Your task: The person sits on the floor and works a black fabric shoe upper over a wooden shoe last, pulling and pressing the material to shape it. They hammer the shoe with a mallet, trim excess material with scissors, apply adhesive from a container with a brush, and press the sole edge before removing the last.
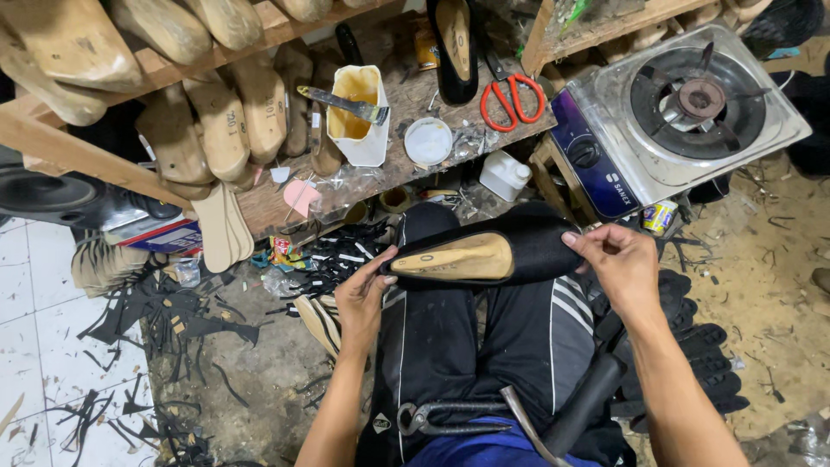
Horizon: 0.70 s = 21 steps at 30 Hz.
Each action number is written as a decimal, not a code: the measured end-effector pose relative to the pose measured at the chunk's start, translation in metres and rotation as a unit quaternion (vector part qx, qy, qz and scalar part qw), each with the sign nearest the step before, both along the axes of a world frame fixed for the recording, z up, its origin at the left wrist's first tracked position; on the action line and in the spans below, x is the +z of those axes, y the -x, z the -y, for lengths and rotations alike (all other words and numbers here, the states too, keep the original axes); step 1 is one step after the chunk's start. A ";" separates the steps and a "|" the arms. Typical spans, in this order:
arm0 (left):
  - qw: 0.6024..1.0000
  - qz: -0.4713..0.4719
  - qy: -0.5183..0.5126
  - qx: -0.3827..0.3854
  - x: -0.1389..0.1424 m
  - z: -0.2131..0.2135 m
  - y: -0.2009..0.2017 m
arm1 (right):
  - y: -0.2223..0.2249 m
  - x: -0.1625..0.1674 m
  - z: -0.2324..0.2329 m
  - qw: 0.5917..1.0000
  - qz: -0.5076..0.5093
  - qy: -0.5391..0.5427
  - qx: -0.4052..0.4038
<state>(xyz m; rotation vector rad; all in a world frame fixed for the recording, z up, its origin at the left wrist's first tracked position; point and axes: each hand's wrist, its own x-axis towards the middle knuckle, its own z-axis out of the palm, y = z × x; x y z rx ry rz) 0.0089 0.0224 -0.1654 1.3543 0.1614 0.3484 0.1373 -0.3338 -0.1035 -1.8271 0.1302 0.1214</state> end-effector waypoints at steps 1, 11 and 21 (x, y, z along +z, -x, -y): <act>1.000 -0.010 -0.004 0.006 -0.001 0.000 0.000 | 0.000 0.004 -0.001 1.000 0.001 0.025 0.002; 0.999 -0.026 -0.021 -0.014 0.001 -0.002 0.002 | -0.006 -0.004 0.009 0.985 0.005 0.168 0.039; 0.995 -0.076 0.041 -0.059 0.026 0.002 0.005 | -0.023 -0.078 0.044 0.953 -0.133 -0.267 0.056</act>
